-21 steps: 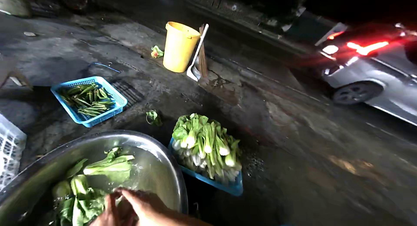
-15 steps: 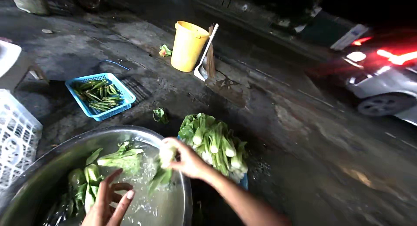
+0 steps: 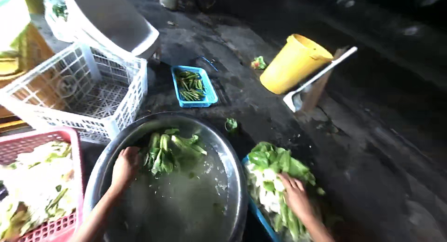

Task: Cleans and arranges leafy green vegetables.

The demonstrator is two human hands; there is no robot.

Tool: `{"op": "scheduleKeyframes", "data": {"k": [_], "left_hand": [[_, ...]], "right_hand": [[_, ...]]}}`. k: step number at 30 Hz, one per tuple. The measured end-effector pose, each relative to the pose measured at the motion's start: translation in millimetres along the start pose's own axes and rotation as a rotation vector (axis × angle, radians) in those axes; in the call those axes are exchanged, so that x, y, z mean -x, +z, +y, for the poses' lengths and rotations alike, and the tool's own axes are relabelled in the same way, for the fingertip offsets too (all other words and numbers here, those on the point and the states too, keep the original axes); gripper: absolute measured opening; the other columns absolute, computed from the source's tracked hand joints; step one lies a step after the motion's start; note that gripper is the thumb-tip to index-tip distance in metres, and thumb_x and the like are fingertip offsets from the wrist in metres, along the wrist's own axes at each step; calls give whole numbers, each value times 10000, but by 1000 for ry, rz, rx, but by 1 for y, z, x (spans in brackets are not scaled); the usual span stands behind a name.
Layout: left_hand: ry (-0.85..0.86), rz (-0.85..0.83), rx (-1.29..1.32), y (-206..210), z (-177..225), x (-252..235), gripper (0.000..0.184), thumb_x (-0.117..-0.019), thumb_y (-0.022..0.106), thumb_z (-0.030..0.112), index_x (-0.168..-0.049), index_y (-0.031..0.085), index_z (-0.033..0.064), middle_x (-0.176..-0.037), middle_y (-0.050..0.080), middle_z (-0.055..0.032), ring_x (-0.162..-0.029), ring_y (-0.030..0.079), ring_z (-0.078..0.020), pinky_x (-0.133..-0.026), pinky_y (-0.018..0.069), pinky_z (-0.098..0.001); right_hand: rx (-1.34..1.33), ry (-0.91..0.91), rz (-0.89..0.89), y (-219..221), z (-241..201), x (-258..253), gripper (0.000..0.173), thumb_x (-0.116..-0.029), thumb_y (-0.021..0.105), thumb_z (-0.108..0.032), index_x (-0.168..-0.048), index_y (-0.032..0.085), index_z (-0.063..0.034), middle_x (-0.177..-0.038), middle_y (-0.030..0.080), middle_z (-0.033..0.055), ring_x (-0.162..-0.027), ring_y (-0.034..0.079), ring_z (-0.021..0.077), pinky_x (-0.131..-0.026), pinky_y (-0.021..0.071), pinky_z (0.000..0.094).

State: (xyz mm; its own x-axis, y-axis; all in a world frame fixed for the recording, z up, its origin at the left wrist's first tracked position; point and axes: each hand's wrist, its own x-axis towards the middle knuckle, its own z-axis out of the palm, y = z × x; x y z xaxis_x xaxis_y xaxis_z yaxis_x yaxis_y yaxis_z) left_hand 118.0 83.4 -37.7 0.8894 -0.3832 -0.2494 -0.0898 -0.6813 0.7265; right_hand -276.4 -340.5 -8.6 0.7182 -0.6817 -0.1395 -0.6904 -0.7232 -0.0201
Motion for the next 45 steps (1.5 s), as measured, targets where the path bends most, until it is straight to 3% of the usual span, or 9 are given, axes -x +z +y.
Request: {"op": "scheduleKeyframes", "data": {"k": [6,12,16,19,23,28,35,40,45], "left_hand": [[170,-206,-247,50,-14,-20,677,-957,708,296,-1552,437,122,-1615,325,-267,-1474,329,-487,-1145,360,-632],[432,-653,-660,120,-13,-15,866,-943,722,344,-1651,239,227,-1733,-6,-141,-1572,-61,-458,-1169,25,-777],[362,-725,-639,126,-23,0,694,-1029,574,432,-1625,315,189,-1730,72,-142,-1576,40,-446,-1177,66,-760],[431,-391,-472,115,-27,13,625,-1045,474,528,-1521,506,124,-1533,513,-179,-1397,484,-437,-1109,355,-671],[297,-118,-333,99,17,-33,496,-1032,548,337,-1433,570,46,-1484,531,-231,-1375,487,-445,-1091,399,-609],[-50,-356,-489,148,35,-90,830,-952,677,381,-1635,269,145,-1696,116,-246,-1510,211,-526,-1105,315,-709],[125,-614,-584,188,2,-54,718,-1012,608,350,-1604,321,63,-1685,213,-217,-1542,190,-471,-1194,193,-677],[226,-719,-577,184,-8,-44,581,-1069,496,177,-1602,314,38,-1687,220,-207,-1563,127,-457,-1216,86,-683],[258,-583,-697,179,15,-43,657,-954,676,243,-1535,439,49,-1623,361,-204,-1489,306,-476,-1118,326,-689]], "right_hand": [[-91,-40,227,-42,-92,-35,735,-869,625,84,-1560,396,-19,-1608,344,291,-1436,371,551,-1113,379,679],[-147,-478,-186,15,-240,-98,622,-1011,612,-183,-1589,391,-127,-1682,282,140,-1542,296,341,-1234,307,513],[-376,-481,-166,45,-324,-150,624,-1050,550,-255,-1605,331,-72,-1668,306,157,-1533,329,280,-1248,305,422],[-509,-369,-224,58,-361,-179,636,-1063,545,-341,-1606,324,-97,-1607,412,165,-1481,417,293,-1215,358,452],[-382,-293,-351,123,-352,-168,670,-1043,570,-311,-1640,285,-208,-1627,359,215,-1513,332,386,-1230,287,555],[-279,37,-481,131,-326,-109,604,-1075,408,-66,-1646,215,-106,-1650,293,241,-1504,341,408,-1207,318,531],[-570,317,-303,181,-287,-46,564,-1050,556,-244,-1521,439,42,-1578,420,260,-1510,346,380,-1264,220,493],[-303,153,-447,138,-289,-61,706,-958,646,-206,-1584,365,-42,-1605,390,227,-1503,350,384,-1233,265,540],[-559,-53,-459,52,-268,-82,651,-867,746,-90,-1478,526,-138,-1464,540,191,-1316,558,354,-1076,472,553]]}}
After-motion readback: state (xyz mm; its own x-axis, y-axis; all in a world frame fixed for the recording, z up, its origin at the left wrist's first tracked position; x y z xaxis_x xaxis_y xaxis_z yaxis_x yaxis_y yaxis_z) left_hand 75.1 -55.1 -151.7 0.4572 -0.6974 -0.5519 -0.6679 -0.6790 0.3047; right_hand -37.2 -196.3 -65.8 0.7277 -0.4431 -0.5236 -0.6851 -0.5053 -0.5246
